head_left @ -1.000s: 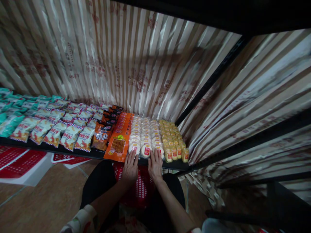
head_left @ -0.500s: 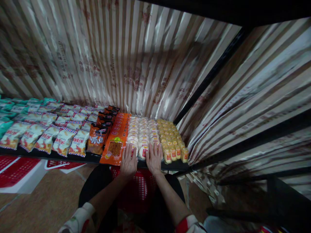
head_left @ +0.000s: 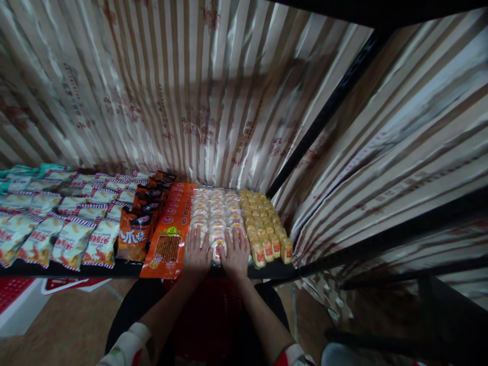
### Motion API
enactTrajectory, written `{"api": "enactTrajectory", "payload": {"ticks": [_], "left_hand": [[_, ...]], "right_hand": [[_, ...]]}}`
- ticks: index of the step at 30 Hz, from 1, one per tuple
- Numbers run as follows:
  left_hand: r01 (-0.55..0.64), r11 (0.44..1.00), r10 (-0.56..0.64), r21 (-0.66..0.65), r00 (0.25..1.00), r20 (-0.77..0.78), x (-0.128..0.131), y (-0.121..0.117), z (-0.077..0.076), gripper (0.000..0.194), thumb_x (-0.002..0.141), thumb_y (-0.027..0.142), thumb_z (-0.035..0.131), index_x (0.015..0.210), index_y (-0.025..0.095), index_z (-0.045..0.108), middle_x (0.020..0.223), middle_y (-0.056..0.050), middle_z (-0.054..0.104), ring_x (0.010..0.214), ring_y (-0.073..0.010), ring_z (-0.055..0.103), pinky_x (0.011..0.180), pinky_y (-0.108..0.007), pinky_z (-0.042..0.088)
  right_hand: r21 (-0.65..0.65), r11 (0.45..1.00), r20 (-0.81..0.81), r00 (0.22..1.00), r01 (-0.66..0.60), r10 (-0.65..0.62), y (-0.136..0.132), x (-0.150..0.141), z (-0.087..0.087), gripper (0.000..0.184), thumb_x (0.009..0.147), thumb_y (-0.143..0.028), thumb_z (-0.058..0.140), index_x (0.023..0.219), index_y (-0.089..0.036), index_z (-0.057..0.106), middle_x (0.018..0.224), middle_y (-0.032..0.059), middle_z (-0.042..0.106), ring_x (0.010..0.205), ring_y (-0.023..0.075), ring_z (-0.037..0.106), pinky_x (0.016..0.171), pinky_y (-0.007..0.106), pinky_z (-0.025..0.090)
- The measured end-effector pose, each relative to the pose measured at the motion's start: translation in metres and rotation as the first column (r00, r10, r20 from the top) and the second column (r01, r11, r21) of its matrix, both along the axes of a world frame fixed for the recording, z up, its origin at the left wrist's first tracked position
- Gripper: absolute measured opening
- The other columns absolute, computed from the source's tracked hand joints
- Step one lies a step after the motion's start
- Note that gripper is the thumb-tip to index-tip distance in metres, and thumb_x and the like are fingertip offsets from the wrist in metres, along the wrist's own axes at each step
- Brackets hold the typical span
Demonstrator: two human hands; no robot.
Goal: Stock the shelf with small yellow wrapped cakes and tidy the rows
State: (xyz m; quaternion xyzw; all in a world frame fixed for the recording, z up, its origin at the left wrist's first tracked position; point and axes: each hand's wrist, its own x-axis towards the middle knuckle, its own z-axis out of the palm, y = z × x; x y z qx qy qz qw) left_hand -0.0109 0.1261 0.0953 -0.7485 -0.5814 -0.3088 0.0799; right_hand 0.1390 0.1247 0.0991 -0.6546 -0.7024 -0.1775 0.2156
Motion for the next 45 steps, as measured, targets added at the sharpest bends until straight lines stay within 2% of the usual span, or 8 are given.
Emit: {"api": "enactTrajectory", "payload": {"ticks": [5, 11, 18, 25, 31, 37, 40, 45], "left_hand": [[-0.01, 1.0, 0.01, 0.003, 1.0, -0.023, 0.001, 0.001, 0.003, 0.047, 0.084, 0.037, 0.049, 0.125, 0.015, 0.053, 0.141, -0.017, 0.039, 0.134, -0.0342, 0.027, 0.107, -0.052, 0.027], [-0.008, 1.0, 0.008, 0.014, 1.0, -0.019, 0.001, 0.001, 0.003, 0.048, 0.084, 0.037, 0.049, 0.127, 0.016, 0.052, 0.14, -0.017, 0.04, 0.134, -0.0337, 0.027, 0.107, -0.051, 0.028], [-0.015, 0.998, 0.017, 0.059, 1.0, -0.024, 0.0, -0.002, 0.002, 0.051, 0.086, 0.034, 0.046, 0.134, 0.018, 0.042, 0.146, -0.012, 0.032, 0.137, -0.0292, 0.022, 0.11, -0.049, 0.023], [-0.003, 0.998, 0.006, 0.06, 0.999, -0.042, 0.005, 0.012, 0.012, 0.055, 0.085, 0.041, 0.047, 0.136, 0.022, 0.039, 0.147, -0.01, 0.029, 0.138, -0.0289, 0.019, 0.111, -0.048, 0.02], [0.004, 1.0, -0.003, 0.004, 0.997, -0.08, 0.009, 0.018, 0.006, 0.053, 0.085, 0.043, 0.045, 0.134, 0.021, 0.043, 0.144, -0.011, 0.035, 0.135, -0.0301, 0.025, 0.11, -0.051, 0.02], [0.004, 1.0, -0.005, -0.012, 0.998, -0.068, 0.01, 0.018, 0.002, 0.053, 0.085, 0.045, 0.044, 0.132, 0.021, 0.045, 0.144, -0.011, 0.036, 0.136, -0.0296, 0.024, 0.111, -0.051, 0.018], [0.0, 1.0, 0.0, -0.004, 0.999, -0.038, 0.009, 0.019, 0.006, 0.054, 0.084, 0.047, 0.045, 0.132, 0.021, 0.046, 0.143, -0.012, 0.036, 0.136, -0.0295, 0.024, 0.111, -0.05, 0.018], [0.009, 1.0, -0.009, -0.017, 1.0, -0.03, 0.007, 0.031, 0.021, 0.056, 0.084, 0.046, 0.046, 0.133, 0.018, 0.044, 0.146, -0.014, 0.03, 0.138, -0.0305, 0.017, 0.111, -0.051, 0.019]], "right_hand": [[0.004, 1.0, 0.005, 1.0, 0.012, -0.012, 0.002, 0.0, 0.0, 0.048, 0.087, -0.043, 0.044, 0.129, -0.02, 0.051, 0.139, 0.0124, 0.043, 0.132, 0.0291, 0.029, 0.105, 0.047, 0.02], [0.005, 1.0, 0.013, 1.0, 0.016, -0.017, 0.004, 0.0, -0.003, 0.048, 0.087, -0.042, 0.043, 0.128, -0.021, 0.051, 0.139, 0.0125, 0.042, 0.132, 0.0293, 0.028, 0.105, 0.048, 0.02], [0.037, 0.999, 0.053, 0.999, -0.007, 0.005, 0.005, 0.003, -0.009, 0.048, 0.087, -0.04, 0.044, 0.129, -0.018, 0.049, 0.139, 0.0142, 0.041, 0.132, 0.0293, 0.027, 0.105, 0.049, 0.021], [0.045, 0.999, 0.067, 0.998, -0.007, 0.004, 0.006, 0.003, -0.01, 0.048, 0.087, -0.038, 0.043, 0.13, -0.018, 0.049, 0.141, 0.0136, 0.04, 0.132, 0.0294, 0.027, 0.105, 0.049, 0.021], [0.049, 0.999, 0.088, 0.996, -0.023, 0.018, 0.008, 0.004, -0.01, 0.048, 0.085, -0.038, 0.045, 0.129, -0.018, 0.049, 0.139, 0.0132, 0.041, 0.132, 0.03, 0.027, 0.105, 0.049, 0.021], [0.044, 0.999, 0.078, 0.997, -0.02, 0.016, 0.008, 0.004, -0.009, 0.048, 0.086, -0.038, 0.043, 0.129, -0.018, 0.049, 0.139, 0.0138, 0.041, 0.132, 0.0296, 0.027, 0.104, 0.049, 0.022], [0.04, 0.999, 0.072, 0.997, -0.025, 0.022, 0.007, 0.003, -0.007, 0.048, 0.087, -0.037, 0.043, 0.131, -0.019, 0.047, 0.141, 0.0122, 0.04, 0.132, 0.0297, 0.027, 0.103, 0.05, 0.023], [0.048, 0.999, 0.085, 0.996, -0.02, 0.016, 0.007, 0.003, -0.007, 0.046, 0.087, -0.036, 0.043, 0.128, -0.017, 0.051, 0.139, 0.0136, 0.041, 0.132, 0.0303, 0.027, 0.103, 0.049, 0.023]]}}
